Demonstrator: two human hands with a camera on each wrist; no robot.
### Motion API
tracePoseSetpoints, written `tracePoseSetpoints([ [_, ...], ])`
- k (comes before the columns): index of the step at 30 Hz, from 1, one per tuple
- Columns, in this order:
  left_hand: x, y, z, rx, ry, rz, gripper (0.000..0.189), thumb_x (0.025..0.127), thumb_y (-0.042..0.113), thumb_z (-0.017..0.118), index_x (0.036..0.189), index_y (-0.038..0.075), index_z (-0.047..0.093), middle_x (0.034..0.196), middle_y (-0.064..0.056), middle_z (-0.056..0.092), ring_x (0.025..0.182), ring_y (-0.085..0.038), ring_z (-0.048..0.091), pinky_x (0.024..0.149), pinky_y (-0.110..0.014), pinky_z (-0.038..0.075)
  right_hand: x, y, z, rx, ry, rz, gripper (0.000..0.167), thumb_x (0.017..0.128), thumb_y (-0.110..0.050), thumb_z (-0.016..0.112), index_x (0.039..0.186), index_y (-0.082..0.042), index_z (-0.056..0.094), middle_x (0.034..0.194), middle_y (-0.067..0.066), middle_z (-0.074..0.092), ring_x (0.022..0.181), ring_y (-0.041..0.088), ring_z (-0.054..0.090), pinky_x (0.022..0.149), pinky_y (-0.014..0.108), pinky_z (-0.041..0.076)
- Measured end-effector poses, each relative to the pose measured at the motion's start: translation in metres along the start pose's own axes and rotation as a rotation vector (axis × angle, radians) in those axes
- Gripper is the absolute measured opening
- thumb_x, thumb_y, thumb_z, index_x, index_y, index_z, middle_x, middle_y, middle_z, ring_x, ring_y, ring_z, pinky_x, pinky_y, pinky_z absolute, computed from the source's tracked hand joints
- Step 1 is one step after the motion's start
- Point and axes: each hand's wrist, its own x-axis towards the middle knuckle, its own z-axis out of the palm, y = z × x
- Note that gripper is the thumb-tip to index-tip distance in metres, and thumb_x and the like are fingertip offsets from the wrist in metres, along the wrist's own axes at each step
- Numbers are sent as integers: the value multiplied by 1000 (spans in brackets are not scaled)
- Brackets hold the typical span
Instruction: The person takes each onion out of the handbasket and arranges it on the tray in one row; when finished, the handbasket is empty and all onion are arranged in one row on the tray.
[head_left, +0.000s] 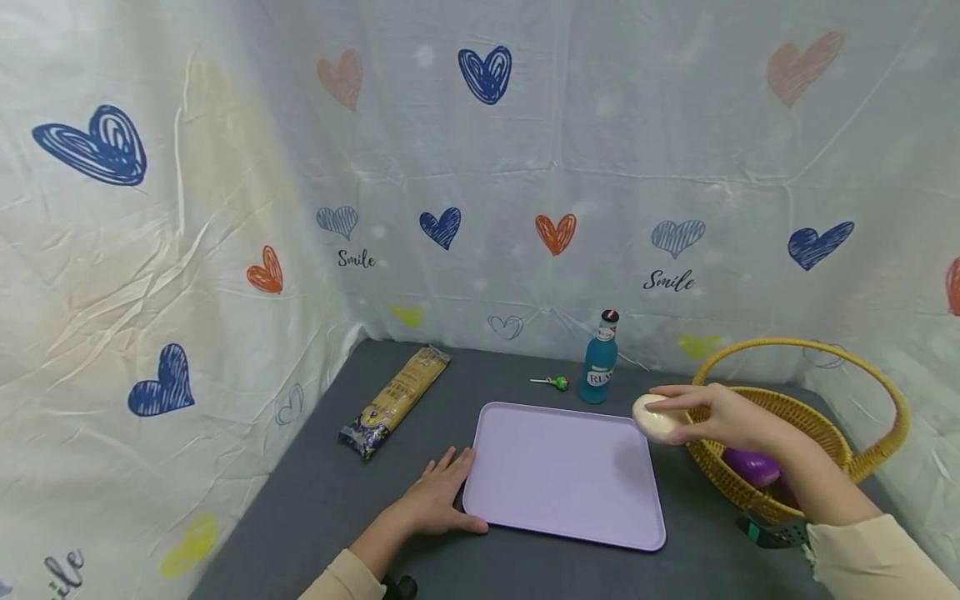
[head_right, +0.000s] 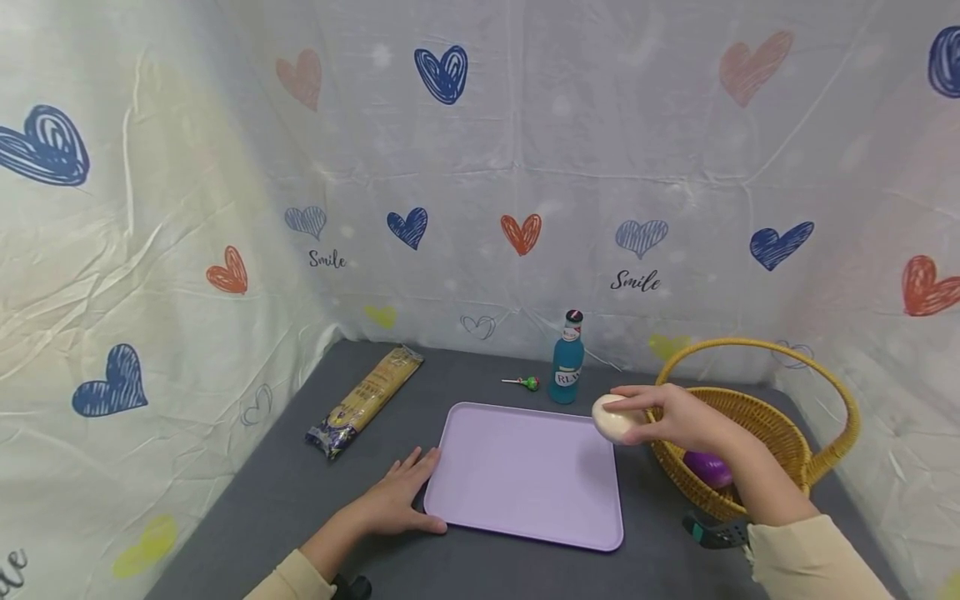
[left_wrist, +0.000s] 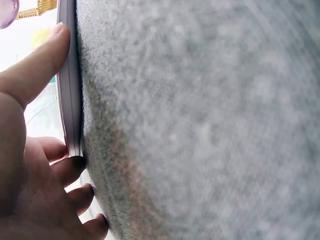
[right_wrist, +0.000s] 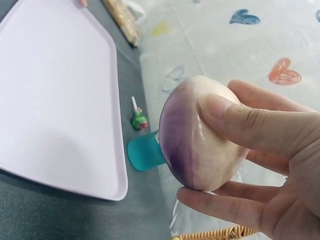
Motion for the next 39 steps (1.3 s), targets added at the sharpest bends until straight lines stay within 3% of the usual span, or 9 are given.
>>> tracePoseSetpoints([
  [12,-1,-3,1,-9,11,7,118,76,66,78,162,11,19,169,-6,18,157,-35,8,123,-62,10,9,-4,4,5,-8,-23,46,86,-32,79,130,-22,71,146,21,55,132,51,49,91,22,52],
  [19,-1,-2,1,-14,3,-2,119,75,66,78,162,11,19,170,-6,18,157,-34,7,123,-62,9,13,-6,7,17,-15,-16,46,86,-32,80,130,-22,71,147,20,55,134,51,48,94,33,55],
  [24,0,-1,1,-11,1,-5,119,75,67,77,163,12,19,170,-6,18,157,-34,7,123,-62,9,16,-10,8,-4,-3,-21,46,85,-34,80,129,-22,72,145,19,57,132,50,50,91,23,52],
  [32,0,0,0,10,3,11,119,75,66,78,162,10,19,169,-7,19,157,-35,10,123,-63,12,22,-16,10,10,-16,-57,48,85,-32,80,130,-19,71,146,19,56,133,49,50,93,23,51],
  [39,-1,2,-2,8,-1,13,119,76,64,78,162,8,19,169,-9,19,157,-36,11,122,-63,12,28,-18,13,44,-32,-41,48,85,-31,80,131,-20,70,147,18,56,135,49,48,93,19,49],
])
